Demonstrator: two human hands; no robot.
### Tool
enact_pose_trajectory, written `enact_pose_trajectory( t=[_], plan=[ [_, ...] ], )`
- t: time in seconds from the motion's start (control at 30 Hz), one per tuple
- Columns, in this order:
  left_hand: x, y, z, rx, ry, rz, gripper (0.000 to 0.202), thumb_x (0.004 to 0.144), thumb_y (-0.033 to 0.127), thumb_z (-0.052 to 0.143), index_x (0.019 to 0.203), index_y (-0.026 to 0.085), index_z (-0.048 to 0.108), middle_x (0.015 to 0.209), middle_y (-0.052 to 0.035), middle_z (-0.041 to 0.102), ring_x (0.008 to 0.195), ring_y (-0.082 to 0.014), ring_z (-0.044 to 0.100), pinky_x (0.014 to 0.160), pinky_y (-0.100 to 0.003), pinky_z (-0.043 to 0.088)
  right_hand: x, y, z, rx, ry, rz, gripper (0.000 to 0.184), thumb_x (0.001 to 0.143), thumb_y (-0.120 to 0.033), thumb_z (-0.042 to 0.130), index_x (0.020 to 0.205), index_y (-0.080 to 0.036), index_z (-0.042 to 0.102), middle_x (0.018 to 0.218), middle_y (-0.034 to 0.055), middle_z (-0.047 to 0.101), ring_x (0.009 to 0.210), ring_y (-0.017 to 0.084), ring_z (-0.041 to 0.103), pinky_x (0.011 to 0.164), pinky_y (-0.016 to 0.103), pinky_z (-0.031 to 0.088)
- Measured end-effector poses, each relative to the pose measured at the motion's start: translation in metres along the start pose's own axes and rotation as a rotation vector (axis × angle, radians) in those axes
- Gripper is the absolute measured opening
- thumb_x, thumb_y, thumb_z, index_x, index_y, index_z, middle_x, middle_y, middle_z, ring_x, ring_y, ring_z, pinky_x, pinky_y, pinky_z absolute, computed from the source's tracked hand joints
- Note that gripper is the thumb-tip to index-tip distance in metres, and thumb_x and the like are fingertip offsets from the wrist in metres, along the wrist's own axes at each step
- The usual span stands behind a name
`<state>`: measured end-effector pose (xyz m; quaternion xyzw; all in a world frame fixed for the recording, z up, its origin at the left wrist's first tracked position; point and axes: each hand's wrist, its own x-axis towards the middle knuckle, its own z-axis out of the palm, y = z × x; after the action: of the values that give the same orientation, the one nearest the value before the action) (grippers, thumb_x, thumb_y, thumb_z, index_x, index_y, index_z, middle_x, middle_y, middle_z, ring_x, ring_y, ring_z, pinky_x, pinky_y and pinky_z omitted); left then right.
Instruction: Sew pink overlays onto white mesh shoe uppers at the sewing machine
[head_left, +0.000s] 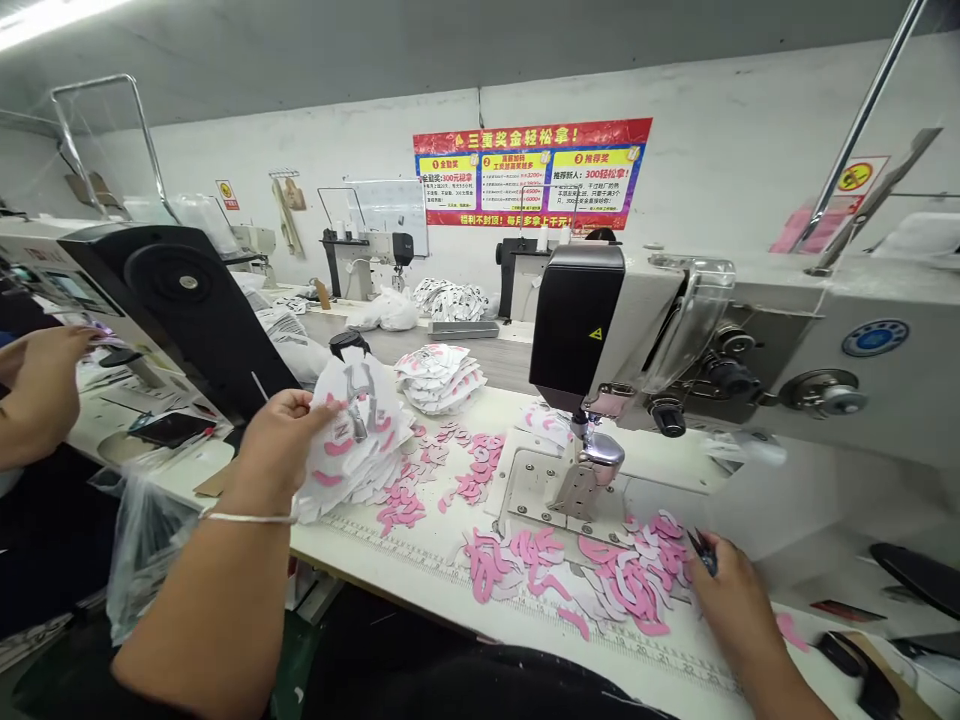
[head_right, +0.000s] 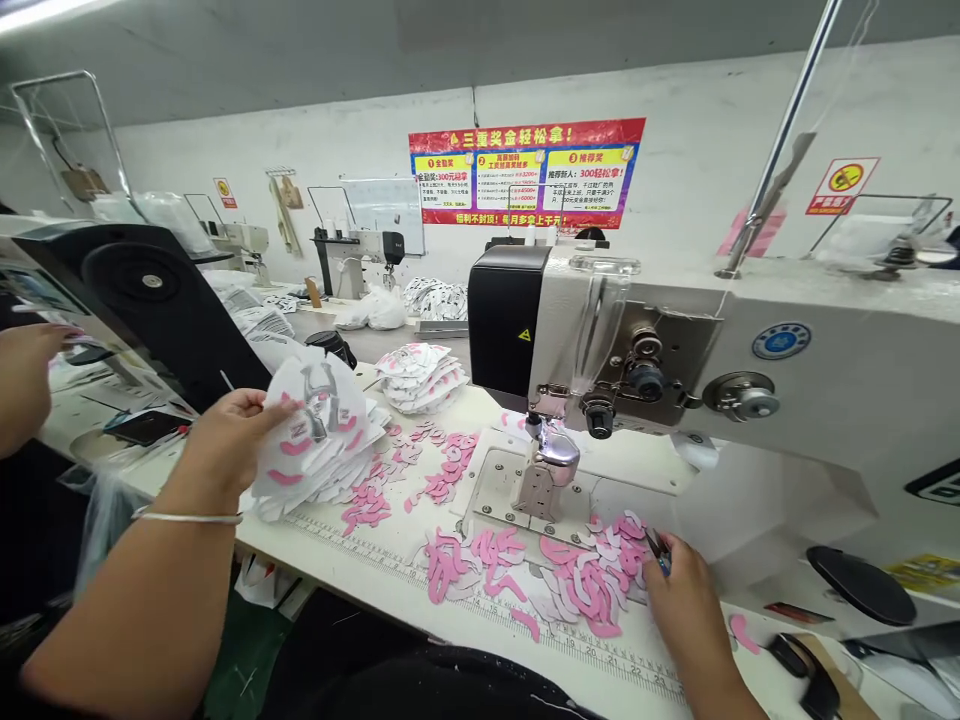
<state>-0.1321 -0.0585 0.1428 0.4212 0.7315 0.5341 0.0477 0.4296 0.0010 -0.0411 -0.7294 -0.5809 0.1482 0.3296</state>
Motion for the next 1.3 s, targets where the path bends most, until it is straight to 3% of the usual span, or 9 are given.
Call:
enact_pose_trajectory(
  t=[0.2, 0.3, 0.37, 0.47, 0.57, 0.67, 0.77, 1.0, 1.3],
  plan=[
    [-0.061, 0.077, -0.006, -0.632, -0.235, -0.104, 0.036, 0.064, 0.035, 0.080, 0.084, 0.023, 0.053, 0.075, 0.0024, 0.063, 0.065, -0.0168, 0.061, 0.058, -0.031, 0.055, 0.000, -0.007, 0.004, -0.056, -0.005, -0.030, 0.062, 0.076, -0.036, 0.045, 0.127, -0.002, 0.054, 0.129, 0.0269, 0.053, 0.128, 0.042, 0.043, 0.110, 0.057, 0.029],
    [-0.088, 0.104, 0.008, -0.722, -0.458, -0.149, 0.036, 0.061, 0.029, 0.084, 0.082, 0.023, 0.055, 0.076, 0.0015, 0.062, 0.066, -0.0159, 0.060, 0.056, -0.027, 0.054, -0.012, -0.027, -0.010, -0.023, 0.008, -0.039, 0.059, 0.081, -0.038, 0.046, 0.131, -0.007, 0.052, 0.136, 0.0228, 0.049, 0.133, 0.039, 0.038, 0.113, 0.055, 0.027],
    [-0.103, 0.116, 0.024, -0.751, -0.685, -0.155, 0.034, 0.066, 0.025, 0.082, 0.084, 0.022, 0.054, 0.075, 0.0022, 0.059, 0.066, -0.0130, 0.058, 0.058, -0.024, 0.053, -0.027, -0.052, -0.026, 0.061, -0.052, -0.080, 0.052, 0.088, -0.047, 0.046, 0.132, -0.020, 0.052, 0.133, 0.0127, 0.054, 0.124, 0.030, 0.049, 0.106, 0.045, 0.040],
    [-0.126, 0.128, 0.058, -0.752, -0.898, -0.095, 0.035, 0.072, 0.024, 0.080, 0.090, 0.023, 0.049, 0.072, 0.0050, 0.053, 0.063, -0.0091, 0.054, 0.055, -0.018, 0.048, -0.052, -0.102, -0.055, 0.689, -0.443, -0.146, 0.046, 0.090, -0.057, 0.049, 0.121, -0.025, 0.059, 0.115, 0.0097, 0.064, 0.106, 0.027, 0.060, 0.089, 0.040, 0.050],
    [-0.150, 0.136, 0.091, -0.712, -1.031, 0.029, 0.039, 0.078, 0.028, 0.074, 0.106, 0.027, 0.046, 0.079, 0.0041, 0.058, 0.070, -0.0115, 0.058, 0.060, -0.021, 0.049, -0.069, -0.145, -0.073, 1.054, -0.623, -0.327, 0.056, 0.088, -0.066, 0.050, 0.123, -0.023, 0.060, 0.108, 0.0090, 0.066, 0.095, 0.025, 0.062, 0.084, 0.039, 0.051],
    [-0.167, 0.136, 0.113, -0.641, -1.070, 0.124, 0.043, 0.081, 0.033, 0.070, 0.118, 0.029, 0.046, 0.090, 0.0001, 0.062, 0.079, -0.0157, 0.061, 0.068, -0.027, 0.051, -0.073, -0.162, -0.074, 1.221, -0.547, -0.230, 0.040, 0.083, -0.047, 0.071, 0.116, -0.026, 0.063, 0.103, 0.0039, 0.068, 0.089, 0.021, 0.064, 0.082, 0.036, 0.052],
    [-0.172, 0.130, 0.122, -0.506, -1.055, 0.131, 0.034, 0.081, 0.038, 0.070, 0.109, 0.027, 0.057, 0.081, 0.0012, 0.056, 0.072, -0.0141, 0.056, 0.061, -0.025, 0.047, -0.074, -0.161, -0.067, 1.314, -0.469, -0.086, 0.028, 0.081, -0.037, 0.075, 0.104, -0.024, 0.065, 0.093, 0.0011, 0.069, 0.083, 0.019, 0.065, 0.077, 0.033, 0.053],
    [-0.170, 0.120, 0.126, -0.629, -1.124, -0.037, 0.024, 0.079, 0.037, 0.073, 0.095, 0.023, 0.060, 0.082, 0.0013, 0.057, 0.072, -0.0129, 0.055, 0.061, -0.024, 0.047, -0.075, -0.159, -0.059, 1.368, -0.456, -0.071, 0.024, 0.082, -0.033, 0.075, 0.101, -0.023, 0.065, 0.093, 0.0015, 0.070, 0.083, 0.019, 0.066, 0.075, 0.031, 0.054],
    [-0.163, 0.114, 0.118, -0.663, -1.157, -0.057, 0.016, 0.083, 0.035, 0.070, 0.084, 0.021, 0.066, 0.078, 0.0013, 0.062, 0.070, -0.0106, 0.056, 0.062, -0.021, 0.045, -0.076, -0.158, -0.055, 1.339, -0.447, -0.070, 0.026, 0.083, -0.033, 0.074, 0.106, -0.025, 0.065, 0.094, 0.0010, 0.070, 0.084, 0.018, 0.065, 0.076, 0.031, 0.054]
  ],
)
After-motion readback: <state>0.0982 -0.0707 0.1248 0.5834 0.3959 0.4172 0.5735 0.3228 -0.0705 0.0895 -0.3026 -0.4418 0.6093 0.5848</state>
